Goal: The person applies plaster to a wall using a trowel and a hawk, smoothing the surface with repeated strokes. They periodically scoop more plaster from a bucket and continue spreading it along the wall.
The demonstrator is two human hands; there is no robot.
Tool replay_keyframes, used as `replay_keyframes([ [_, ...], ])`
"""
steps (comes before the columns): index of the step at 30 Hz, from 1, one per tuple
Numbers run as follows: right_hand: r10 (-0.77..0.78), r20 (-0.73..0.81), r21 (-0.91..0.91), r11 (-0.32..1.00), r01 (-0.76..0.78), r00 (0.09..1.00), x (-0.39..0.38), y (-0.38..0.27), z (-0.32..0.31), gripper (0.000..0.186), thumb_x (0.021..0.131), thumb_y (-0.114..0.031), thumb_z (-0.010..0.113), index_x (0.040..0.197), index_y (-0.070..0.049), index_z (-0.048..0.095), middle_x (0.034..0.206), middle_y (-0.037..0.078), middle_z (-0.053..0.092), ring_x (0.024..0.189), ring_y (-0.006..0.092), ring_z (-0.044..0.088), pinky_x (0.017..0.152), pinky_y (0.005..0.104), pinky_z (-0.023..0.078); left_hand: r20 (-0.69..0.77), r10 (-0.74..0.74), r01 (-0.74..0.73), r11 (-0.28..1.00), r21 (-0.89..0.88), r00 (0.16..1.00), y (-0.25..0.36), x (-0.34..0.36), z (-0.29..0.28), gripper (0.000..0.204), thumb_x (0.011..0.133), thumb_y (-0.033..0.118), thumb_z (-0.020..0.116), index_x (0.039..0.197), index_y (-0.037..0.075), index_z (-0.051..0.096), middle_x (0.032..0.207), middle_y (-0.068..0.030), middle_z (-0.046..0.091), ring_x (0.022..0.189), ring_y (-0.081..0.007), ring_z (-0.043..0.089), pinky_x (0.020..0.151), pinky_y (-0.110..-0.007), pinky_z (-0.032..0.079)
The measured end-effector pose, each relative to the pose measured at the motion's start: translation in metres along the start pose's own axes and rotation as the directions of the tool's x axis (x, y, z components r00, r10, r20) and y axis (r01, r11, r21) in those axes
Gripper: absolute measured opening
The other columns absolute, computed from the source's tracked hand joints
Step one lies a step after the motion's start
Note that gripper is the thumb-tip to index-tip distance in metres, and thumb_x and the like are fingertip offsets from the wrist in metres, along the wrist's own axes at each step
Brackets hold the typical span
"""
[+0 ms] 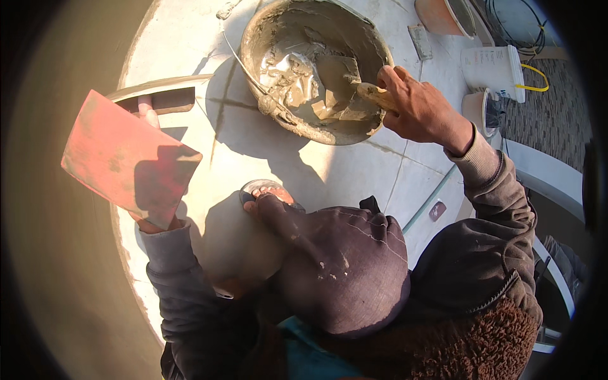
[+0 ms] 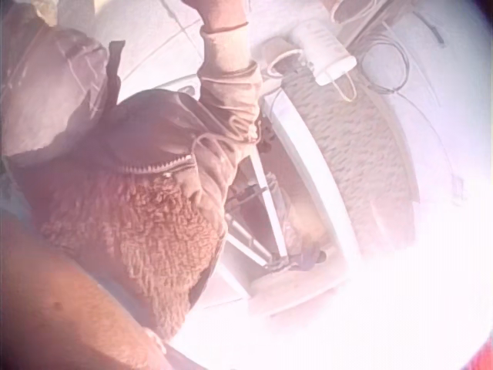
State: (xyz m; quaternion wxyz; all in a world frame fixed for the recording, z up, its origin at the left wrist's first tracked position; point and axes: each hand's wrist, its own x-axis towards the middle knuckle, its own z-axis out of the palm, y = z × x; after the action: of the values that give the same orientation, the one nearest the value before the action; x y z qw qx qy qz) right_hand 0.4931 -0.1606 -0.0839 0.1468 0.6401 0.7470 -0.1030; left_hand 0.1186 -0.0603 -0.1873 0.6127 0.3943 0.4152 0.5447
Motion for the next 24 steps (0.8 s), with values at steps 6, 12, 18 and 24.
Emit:
replay_keyframes([
  [6, 0.064, 0.234, -0.495, 0.867, 0.062, 0.970, 0.053, 0.018, -0.022, 0.033, 0.093, -0.033, 0.071, 0.118, -0.012, 0.065, 0.088, 0.012, 0.071, 0.073, 0.0280, 0.071, 0.059, 0.0410, 0.054, 0.106, 0.469, -0.289, 0.336, 0.896, 0.877, 0.012, 0.023, 0.025, 0.051, 0.094, 0.022, 0.076, 0.139, 0.005, 0.058, 0.122, -0.0060, 0.064, 0.107, -0.0173, 0.061, 0.095, -0.032, 0.049],
  [12, -0.136, -0.114, -0.459, 0.886, 0.069, 0.984, 0.045, 0.017, -0.050, 0.029, 0.093, -0.025, 0.070, 0.120, -0.016, 0.068, 0.083, 0.008, 0.073, 0.073, 0.0249, 0.073, 0.060, 0.0387, 0.055, 0.120, 0.445, -0.260, 0.270, 0.927, 0.888, 0.015, 0.028, 0.005, 0.044, 0.094, 0.023, 0.076, 0.133, 0.007, 0.063, 0.117, -0.0042, 0.068, 0.107, -0.0165, 0.062, 0.094, -0.033, 0.049],
  [18, -0.031, -0.010, -0.382, 0.924, 0.025, 0.999, 0.074, -0.004, -0.021, 0.026, 0.087, -0.025, 0.066, 0.108, -0.011, 0.072, 0.076, 0.011, 0.073, 0.068, 0.0269, 0.074, 0.058, 0.0385, 0.058, 0.024, 0.474, -0.194, 0.312, 0.930, 0.880, 0.015, 0.029, 0.007, 0.047, 0.098, 0.032, 0.065, 0.139, 0.012, 0.057, 0.127, -0.0053, 0.061, 0.120, -0.0235, 0.057, 0.104, -0.039, 0.046],
  [24, -0.097, 0.071, -0.352, 0.929, 0.116, 0.993, 0.066, -0.010, -0.031, 0.018, 0.085, -0.026, 0.066, 0.091, -0.010, 0.072, 0.073, 0.012, 0.071, 0.063, 0.0281, 0.071, 0.056, 0.0383, 0.054, -0.320, 0.272, -0.062, 0.840, 0.539, 0.907, 0.021, 0.024, 0.028, 0.056, 0.099, 0.045, 0.055, 0.148, 0.018, 0.046, 0.143, -0.0041, 0.047, 0.133, -0.0306, 0.045, 0.110, -0.047, 0.041],
])
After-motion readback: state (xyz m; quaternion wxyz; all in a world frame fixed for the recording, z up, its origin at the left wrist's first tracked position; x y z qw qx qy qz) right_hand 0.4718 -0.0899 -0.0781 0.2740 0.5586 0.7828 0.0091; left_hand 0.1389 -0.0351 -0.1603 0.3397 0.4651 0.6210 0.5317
